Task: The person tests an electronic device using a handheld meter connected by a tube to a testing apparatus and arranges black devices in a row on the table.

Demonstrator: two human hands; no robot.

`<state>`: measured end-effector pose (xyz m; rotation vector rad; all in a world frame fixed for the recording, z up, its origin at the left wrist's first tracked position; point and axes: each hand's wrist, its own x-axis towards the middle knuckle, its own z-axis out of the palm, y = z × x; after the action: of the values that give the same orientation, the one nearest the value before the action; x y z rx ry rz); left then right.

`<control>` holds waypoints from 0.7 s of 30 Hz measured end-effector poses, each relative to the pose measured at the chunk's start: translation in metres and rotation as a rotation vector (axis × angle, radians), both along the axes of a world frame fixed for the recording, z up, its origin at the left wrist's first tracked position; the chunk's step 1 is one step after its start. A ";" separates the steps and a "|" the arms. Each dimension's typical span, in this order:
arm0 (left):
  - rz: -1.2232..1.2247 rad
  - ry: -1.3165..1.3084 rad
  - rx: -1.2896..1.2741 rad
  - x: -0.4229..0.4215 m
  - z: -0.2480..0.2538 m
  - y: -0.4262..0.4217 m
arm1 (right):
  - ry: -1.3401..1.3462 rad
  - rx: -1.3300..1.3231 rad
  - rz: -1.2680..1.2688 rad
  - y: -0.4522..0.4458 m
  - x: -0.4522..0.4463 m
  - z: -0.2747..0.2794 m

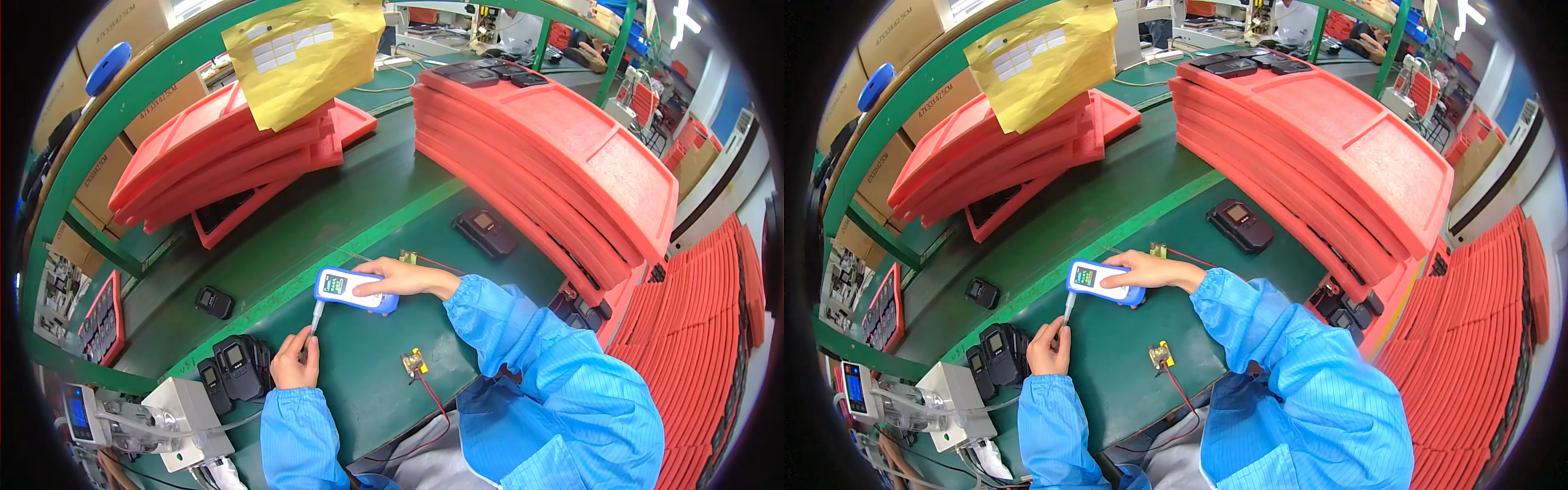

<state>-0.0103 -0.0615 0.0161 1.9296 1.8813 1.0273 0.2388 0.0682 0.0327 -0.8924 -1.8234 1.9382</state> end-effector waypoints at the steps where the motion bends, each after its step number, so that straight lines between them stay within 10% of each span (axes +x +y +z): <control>1: 0.012 -0.008 -0.007 0.001 0.001 0.000 | 0.013 -0.013 -0.002 0.000 0.000 -0.001; 21: -0.098 -0.042 0.152 0.012 0.007 -0.002 | 0.180 -0.004 -0.142 0.000 -0.010 -0.012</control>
<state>0.0016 -0.0634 0.0226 2.0431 1.7127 1.2018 0.2288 0.0682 0.0207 -0.7981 -1.6104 1.8693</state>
